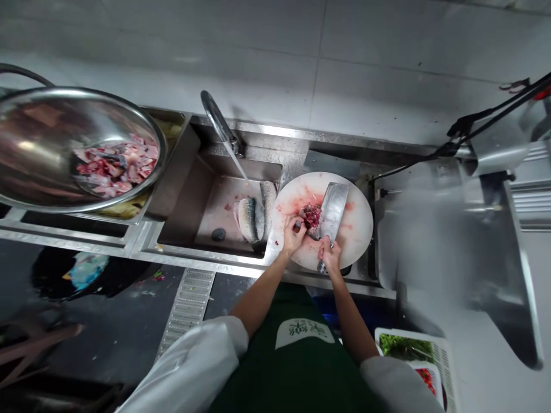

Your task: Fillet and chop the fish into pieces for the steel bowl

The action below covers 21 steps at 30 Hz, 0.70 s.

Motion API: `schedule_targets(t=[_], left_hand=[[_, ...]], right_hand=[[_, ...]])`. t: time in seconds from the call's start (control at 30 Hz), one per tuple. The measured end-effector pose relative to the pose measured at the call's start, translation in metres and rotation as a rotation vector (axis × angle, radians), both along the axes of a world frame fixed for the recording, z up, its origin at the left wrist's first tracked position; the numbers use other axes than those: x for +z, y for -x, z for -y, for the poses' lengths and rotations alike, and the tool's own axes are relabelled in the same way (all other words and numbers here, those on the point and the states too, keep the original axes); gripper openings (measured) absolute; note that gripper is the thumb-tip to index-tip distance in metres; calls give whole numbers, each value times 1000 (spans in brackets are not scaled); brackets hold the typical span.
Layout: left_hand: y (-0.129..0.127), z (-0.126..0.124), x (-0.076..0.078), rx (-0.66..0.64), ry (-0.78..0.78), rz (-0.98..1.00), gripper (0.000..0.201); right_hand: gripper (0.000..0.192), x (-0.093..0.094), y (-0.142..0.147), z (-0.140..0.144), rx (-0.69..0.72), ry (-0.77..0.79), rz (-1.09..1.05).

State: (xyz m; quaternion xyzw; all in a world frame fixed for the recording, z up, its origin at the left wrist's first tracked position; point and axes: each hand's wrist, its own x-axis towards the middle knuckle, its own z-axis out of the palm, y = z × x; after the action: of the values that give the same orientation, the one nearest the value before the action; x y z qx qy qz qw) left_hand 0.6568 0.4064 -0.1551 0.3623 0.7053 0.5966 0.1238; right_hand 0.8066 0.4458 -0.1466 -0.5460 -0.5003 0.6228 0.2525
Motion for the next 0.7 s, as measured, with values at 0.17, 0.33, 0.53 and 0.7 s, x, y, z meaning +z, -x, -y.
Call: schedule_targets(t=[0.17,0.33,0.53,0.7], left_hand=[[5,3,-4,-42,-52,31,6],[-1,7,-5,-66,-61,62,8],[-6,-2,-3,-77,-61,118,9],[-6,-8,-9,-62,-87,167,7]], right_hand=[[67,24,-22,-19,86,69,-57],[65,46,-36,-36,167,143,-31],[55,69,-37,-48,187,342,-10],[51,94,-46,-66,204,294,128]])
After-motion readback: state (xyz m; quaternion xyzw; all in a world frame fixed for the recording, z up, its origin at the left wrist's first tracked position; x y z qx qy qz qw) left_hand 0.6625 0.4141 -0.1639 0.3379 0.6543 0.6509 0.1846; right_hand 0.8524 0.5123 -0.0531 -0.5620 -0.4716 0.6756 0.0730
